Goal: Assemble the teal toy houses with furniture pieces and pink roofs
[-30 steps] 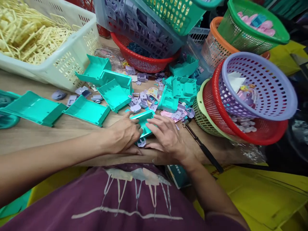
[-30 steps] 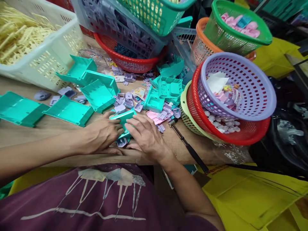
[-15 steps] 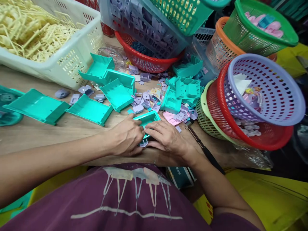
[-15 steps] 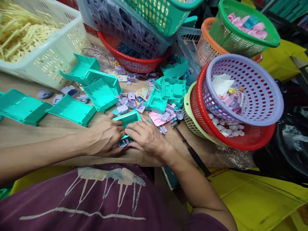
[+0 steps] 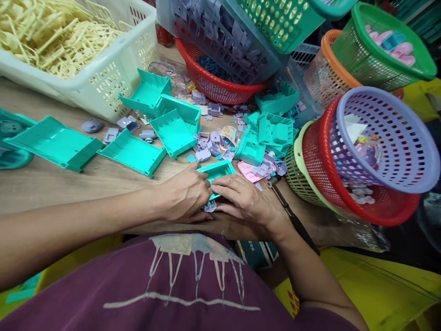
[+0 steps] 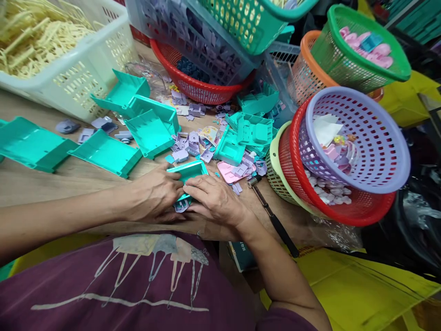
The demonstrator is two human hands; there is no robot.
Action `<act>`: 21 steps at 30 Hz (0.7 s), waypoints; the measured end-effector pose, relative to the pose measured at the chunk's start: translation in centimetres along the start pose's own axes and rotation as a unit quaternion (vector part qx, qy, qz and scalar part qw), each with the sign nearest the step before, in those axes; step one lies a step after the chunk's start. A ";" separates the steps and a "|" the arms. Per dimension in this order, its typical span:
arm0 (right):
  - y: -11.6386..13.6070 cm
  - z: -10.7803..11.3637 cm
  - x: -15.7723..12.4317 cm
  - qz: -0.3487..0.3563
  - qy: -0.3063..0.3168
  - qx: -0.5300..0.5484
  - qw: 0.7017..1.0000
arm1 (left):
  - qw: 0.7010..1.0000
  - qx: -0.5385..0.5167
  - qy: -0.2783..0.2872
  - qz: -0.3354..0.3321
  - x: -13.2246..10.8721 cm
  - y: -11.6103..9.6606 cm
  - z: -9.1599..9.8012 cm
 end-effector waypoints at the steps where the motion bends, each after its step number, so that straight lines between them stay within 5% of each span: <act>1: -0.1 -0.1 -0.1 0.000 0.002 0.006 1.000 | 1.000 -0.008 0.000 -0.008 -0.1 0.0 0.2; 12: -0.7 -1.0 -0.6 0.001 -0.055 0.015 0.998 | 0.996 -0.084 -0.023 0.028 -0.4 0.5 -0.2; 21: -0.8 -1.1 -0.6 0.028 -0.079 0.015 0.996 | 0.998 -0.051 0.031 0.033 -0.1 0.6 0.5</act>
Point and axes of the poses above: each hand's wrist, its own x-axis towards the middle knuckle, its own z-axis out of the back of the hand, y = z × x, the point moved 6 cm from there along x, towards the middle knuckle, and after that the axes turned 9 degrees about -z, right-handed, at the moved point
